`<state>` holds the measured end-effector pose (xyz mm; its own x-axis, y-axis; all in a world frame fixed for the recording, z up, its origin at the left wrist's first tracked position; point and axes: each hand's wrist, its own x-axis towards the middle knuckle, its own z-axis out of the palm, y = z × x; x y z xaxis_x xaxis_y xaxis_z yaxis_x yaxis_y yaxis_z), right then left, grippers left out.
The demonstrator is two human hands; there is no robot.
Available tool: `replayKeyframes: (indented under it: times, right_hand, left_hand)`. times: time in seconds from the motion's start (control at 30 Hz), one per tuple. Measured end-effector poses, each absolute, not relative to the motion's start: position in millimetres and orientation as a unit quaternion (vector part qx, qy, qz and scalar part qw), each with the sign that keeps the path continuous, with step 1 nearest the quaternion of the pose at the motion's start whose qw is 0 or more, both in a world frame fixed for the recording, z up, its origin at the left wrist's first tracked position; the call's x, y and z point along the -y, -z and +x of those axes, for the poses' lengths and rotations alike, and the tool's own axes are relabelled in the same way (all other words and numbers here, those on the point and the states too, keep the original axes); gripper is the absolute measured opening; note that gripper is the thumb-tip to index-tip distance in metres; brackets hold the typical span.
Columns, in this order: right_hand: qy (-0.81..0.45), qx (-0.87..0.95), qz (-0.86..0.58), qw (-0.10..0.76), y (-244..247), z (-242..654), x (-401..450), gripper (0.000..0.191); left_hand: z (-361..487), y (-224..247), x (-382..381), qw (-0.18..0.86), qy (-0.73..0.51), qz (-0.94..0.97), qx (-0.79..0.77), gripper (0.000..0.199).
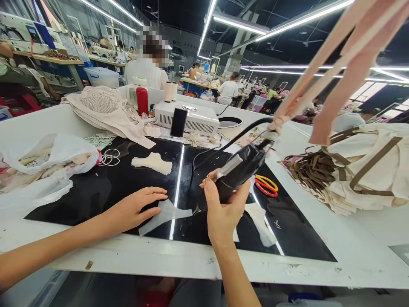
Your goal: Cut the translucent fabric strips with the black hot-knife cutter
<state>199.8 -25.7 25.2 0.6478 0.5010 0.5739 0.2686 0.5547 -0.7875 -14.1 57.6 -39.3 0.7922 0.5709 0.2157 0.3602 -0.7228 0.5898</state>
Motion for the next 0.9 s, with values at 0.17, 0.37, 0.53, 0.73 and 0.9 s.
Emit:
replayKeyframes:
  times: [0.17,0.37,0.53,0.73,0.9]
  right_hand:
    - [0.076,0.417,-0.504,0.753,-19,211,32,0.053]
    - [0.174,0.607,-0.484,0.606,-5,209,48,0.027]
    - [0.047,0.721,-0.527,0.448,11,192,36,0.027]
    - [-0.094,0.737,-0.543,0.392,22,184,16,0.011]
    - [-0.163,0.709,-0.544,0.419,22,184,-3,0.015]
  left_hand:
    - [-1,40,-60,0.273,-0.194,0.893,-0.301,0.019]
    - [6,45,-66,0.264,-0.187,0.894,-0.309,0.012]
    - [5,47,-70,0.285,-0.191,0.891,-0.296,0.023]
    - [-4,27,-71,0.416,-0.200,0.830,-0.312,0.023]
    - [-10,23,-86,0.487,-0.268,0.766,-0.323,0.018]
